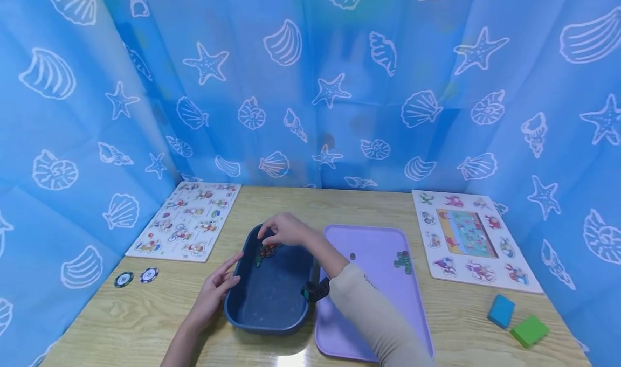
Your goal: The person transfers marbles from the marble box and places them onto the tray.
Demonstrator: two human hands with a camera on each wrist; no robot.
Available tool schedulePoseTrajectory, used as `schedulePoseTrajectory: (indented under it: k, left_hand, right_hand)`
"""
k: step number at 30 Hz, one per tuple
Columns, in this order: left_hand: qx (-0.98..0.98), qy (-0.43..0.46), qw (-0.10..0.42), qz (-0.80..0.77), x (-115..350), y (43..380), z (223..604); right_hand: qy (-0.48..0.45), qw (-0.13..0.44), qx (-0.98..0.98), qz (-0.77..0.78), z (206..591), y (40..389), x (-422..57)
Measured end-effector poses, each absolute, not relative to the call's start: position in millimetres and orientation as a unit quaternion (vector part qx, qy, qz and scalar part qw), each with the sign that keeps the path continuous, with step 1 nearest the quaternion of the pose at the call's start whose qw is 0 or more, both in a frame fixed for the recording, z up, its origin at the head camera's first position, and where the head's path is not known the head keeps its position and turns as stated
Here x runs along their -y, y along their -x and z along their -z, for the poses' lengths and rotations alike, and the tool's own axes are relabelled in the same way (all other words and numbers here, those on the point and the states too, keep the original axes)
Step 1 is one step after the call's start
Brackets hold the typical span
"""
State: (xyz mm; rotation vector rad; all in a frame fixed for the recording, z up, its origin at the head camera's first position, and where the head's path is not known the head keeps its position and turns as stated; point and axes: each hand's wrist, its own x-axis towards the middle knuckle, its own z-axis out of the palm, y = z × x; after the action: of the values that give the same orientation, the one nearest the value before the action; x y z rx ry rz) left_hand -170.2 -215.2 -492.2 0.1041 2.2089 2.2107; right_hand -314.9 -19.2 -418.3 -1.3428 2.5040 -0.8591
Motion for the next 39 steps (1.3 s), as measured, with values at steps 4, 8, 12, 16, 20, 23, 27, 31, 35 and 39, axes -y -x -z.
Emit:
schedulePoseTrajectory:
  k: [4, 8, 12, 16, 20, 23, 27, 31, 35, 39]
  left_hand:
    - [-0.706, -0.04, 0.001, -0.708, 218, 168, 492]
    - [-0.705, -0.041, 0.002, -0.708, 219, 168, 493]
    - [-0.704, -0.04, 0.007, -0.709, 218, 167, 494]
    - [-0.705, -0.041, 0.002, -0.708, 218, 168, 495]
    - [-0.709, -0.039, 0.001, -0.704, 216, 168, 496]
    - [-0.711, -0.028, 0.004, -0.703, 215, 168, 495]
    - [-0.711, -0.015, 0.008, -0.702, 214, 170, 495]
    - [-0.709, -0.009, 0.012, -0.705, 214, 171, 495]
    - [-0.71, -0.014, 0.014, -0.704, 214, 172, 495]
    - [-0.716, -0.025, 0.008, -0.698, 215, 172, 494]
  right_hand:
    - [0.455, 0.09, -0.84, 0.281, 432, 319, 29]
    - [0.45, 0.101, -0.848, 0.262, 445, 321, 34]
    - [0.438, 0.115, -0.857, 0.246, 456, 322, 35]
    - [0.435, 0.121, -0.859, 0.24, 463, 323, 34]
    - [0.426, 0.131, -0.864, 0.234, 467, 324, 33]
    - [0.418, 0.137, -0.867, 0.236, 469, 325, 32]
    - [0.42, 0.134, -0.866, 0.235, 469, 326, 33]
    - [0.428, 0.121, -0.868, 0.22, 466, 326, 32]
    - [0.428, 0.105, -0.868, 0.229, 449, 322, 25]
    - [0.413, 0.092, -0.866, 0.268, 423, 316, 8]
